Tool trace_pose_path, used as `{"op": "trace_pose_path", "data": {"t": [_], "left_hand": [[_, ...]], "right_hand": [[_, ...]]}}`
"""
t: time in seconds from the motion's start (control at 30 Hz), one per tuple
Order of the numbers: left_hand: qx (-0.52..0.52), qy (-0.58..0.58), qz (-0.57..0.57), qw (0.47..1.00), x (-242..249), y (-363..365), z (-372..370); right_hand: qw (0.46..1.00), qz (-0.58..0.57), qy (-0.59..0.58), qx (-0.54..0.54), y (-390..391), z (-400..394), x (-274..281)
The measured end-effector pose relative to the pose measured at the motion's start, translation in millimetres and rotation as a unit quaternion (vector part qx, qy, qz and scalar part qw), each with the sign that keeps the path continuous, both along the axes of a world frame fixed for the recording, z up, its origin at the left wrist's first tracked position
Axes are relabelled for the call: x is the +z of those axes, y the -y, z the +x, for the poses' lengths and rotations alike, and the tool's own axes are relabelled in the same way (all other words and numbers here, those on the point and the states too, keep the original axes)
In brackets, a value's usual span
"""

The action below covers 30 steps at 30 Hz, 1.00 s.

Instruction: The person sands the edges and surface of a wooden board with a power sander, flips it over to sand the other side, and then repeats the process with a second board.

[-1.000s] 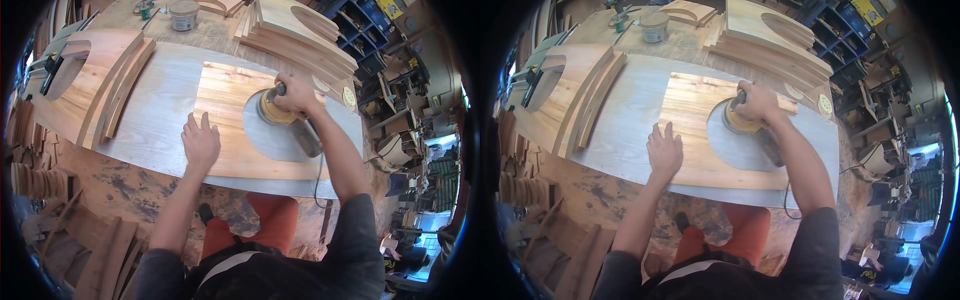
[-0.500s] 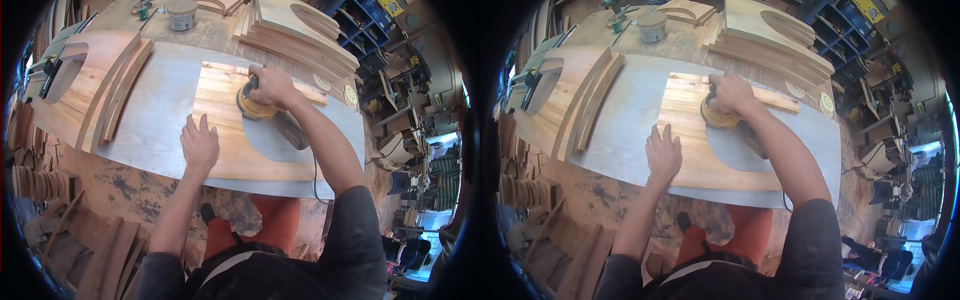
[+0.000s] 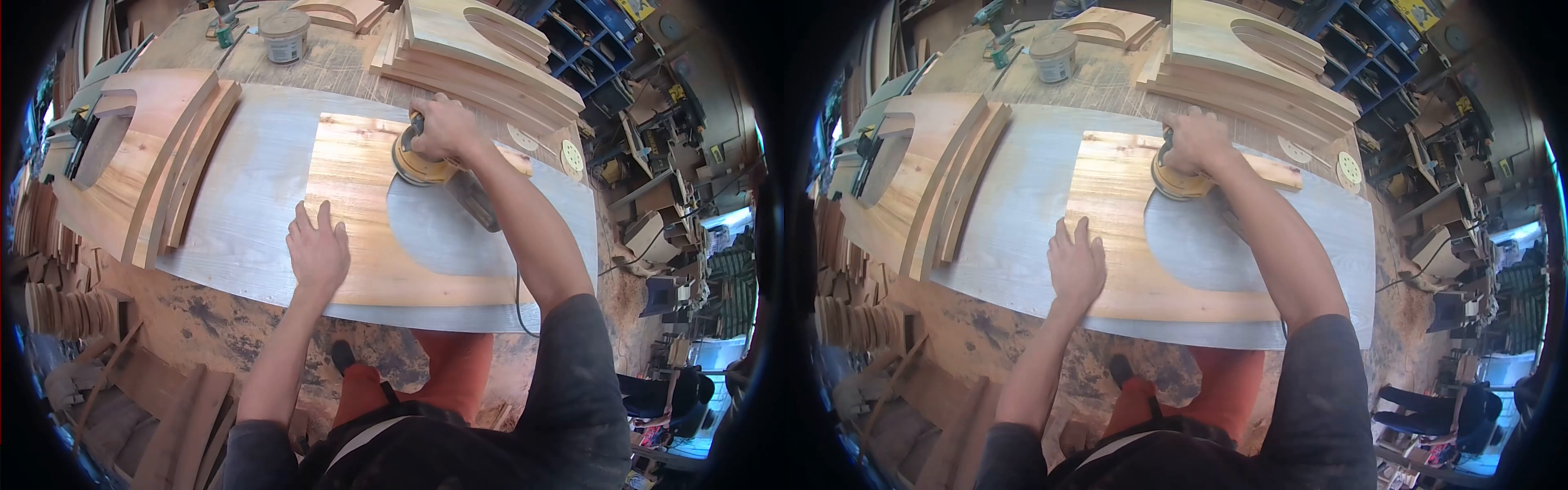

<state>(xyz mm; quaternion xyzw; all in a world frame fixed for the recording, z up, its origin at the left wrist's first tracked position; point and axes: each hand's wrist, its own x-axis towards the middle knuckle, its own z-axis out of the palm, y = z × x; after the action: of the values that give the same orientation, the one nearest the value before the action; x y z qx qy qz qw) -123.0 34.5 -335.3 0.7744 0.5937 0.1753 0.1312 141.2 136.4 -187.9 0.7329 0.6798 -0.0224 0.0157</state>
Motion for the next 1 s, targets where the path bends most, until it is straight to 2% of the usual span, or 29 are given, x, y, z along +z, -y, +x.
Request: {"op": "trace_pose_path", "data": {"t": [0.03,0.1,0.2,0.33,0.53,0.77,0.9,0.97,1.0], "left_hand": [[0.004,-0.007,-0.001,1.000,-1,-1,1],[0.002,-0.019,-0.009,1.000,-3,1,1],[-0.004,-0.012,0.008,1.000,-2,0,0],[-0.003,0.004,0.010,1.000,-2,0,0],[-0.001,-0.003,0.019,1.000,-5,0,0],[-0.004,-0.008,0.034,0.999,-6,-1,1],[-0.015,-0.009,0.030,0.999,-5,-1,0],[-0.007,-0.008,-0.013,1.000,4,-4,3],[-0.007,-0.015,0.022,1.000,-4,-3,2]], "right_hand": [[1.000,0.000,0.000,-0.001,0,2,-4],[0.996,-0.043,-0.025,0.073,16,-11,-3],[0.995,-0.053,-0.023,0.081,33,-39,1],[0.999,-0.020,-0.011,0.046,2,-22,1],[0.997,-0.043,0.002,0.072,37,-38,1],[1.000,-0.009,-0.012,0.018,13,-11,5],[0.998,-0.055,-0.014,-0.019,-4,1,-5],[0.997,-0.055,0.002,-0.047,-4,10,-6],[0.996,-0.040,-0.025,-0.079,-4,12,2]]}}
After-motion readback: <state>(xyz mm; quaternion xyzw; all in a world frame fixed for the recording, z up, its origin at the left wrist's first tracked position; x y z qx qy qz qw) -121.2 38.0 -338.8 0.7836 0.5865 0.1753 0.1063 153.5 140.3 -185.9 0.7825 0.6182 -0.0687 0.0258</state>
